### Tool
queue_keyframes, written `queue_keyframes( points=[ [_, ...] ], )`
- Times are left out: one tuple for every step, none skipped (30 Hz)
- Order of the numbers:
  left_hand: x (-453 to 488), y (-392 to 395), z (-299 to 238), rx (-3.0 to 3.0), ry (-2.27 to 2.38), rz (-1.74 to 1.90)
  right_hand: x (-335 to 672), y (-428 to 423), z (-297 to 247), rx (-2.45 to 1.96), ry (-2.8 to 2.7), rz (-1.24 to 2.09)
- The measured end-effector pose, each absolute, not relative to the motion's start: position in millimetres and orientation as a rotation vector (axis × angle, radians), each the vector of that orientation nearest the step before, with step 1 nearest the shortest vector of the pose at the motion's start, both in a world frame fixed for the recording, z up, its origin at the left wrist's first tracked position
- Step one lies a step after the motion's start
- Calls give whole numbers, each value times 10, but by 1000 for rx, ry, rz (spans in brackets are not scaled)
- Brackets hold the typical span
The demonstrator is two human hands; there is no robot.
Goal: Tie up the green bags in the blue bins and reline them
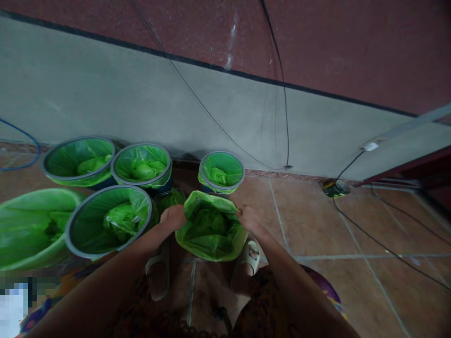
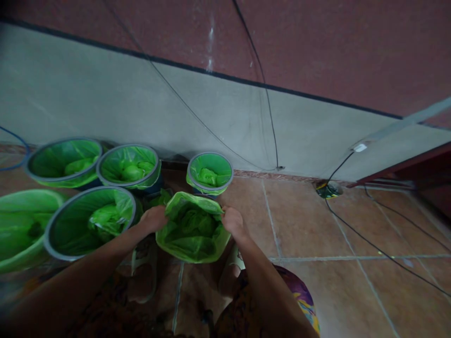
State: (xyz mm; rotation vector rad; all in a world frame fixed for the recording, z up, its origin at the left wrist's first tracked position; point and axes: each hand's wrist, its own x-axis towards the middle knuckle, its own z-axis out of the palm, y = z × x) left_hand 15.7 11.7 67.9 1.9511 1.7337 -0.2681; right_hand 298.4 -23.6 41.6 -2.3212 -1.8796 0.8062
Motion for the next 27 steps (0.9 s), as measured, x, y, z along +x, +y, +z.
queue_keyframes(
  points=[
    [166,122,691,1956,1759,-282,2978,-242,411,-2312,-1905,803],
    [171,130,700,1957,1782,-283,2969,-251,402,-2269,-1940,833],
    [173,140,705,1957,1800,-276,2957,-263,389,-2191,-1962,906],
    [172,153,707,1955,1817,-269,2941,-277,378,-2102,-1960,1006],
    [170,166,705,1952,1831,-258,2922,-293,371,-2005,-1930,1130],
    [169,179,699,1951,1841,-238,2902,-309,377,-1905,-1870,1270],
    [169,192,693,1952,1847,-208,2882,-324,399,-1809,-1776,1417],
    [171,203,685,1949,1855,-172,2863,-338,443,-1716,-1662,1559],
    [175,213,679,1938,1862,-129,2849,-350,510,-1621,-1542,1689],
    [179,223,674,1921,1867,-76,2841,-360,597,-1523,-1428,1801],
    [182,233,672,1899,1866,-12,2840,-370,700,-1426,-1324,1890],
    [184,244,673,1869,1864,62,2847,-378,809,-1337,-1233,1959],
    [183,258,676,1836,1859,146,2860,-386,915,-1260,-1155,2006],
    [178,274,680,1802,1852,236,2879,-394,1007,-1200,-1093,2037],
    [171,292,684,1773,1844,322,2901,-400,1078,-1163,-1049,2054],
    [161,310,687,1754,1832,388,2925,-405,1119,-1148,-1032,2063],
    [151,324,685,1746,1808,423,2949,-407,1128,-1159,-1048,2059],
    [142,331,678,1756,1767,417,2972,-406,1105,-1205,-1097,2035],
    [135,328,665,1782,1718,367,2991,-402,1055,-1294,-1178,1985],
    [133,313,648,1818,1669,281,3008,-396,983,-1421,-1288,1898],
    [134,288,629,1855,1630,171,3022,-389,899,-1572,-1421,1776],
    [140,255,610,1889,1611,59,3034,-381,811,-1733,-1558,1628],
    [149,218,594,1917,1612,-36,3044,-374,727,-1881,-1685,1470],
    [160,184,585,1941,1626,-103,3055,-368,654,-1997,-1789,1326],
    [171,158,584,1959,1647,-139,3064,-363,594,-2073,-1863,1206],
    [180,144,592,1970,1671,-148,3071,-359,547,-2115,-1902,1116],
    [187,143,607,1974,1698,-140,3076,-355,512,-2132,-1910,1053]
  ],
)
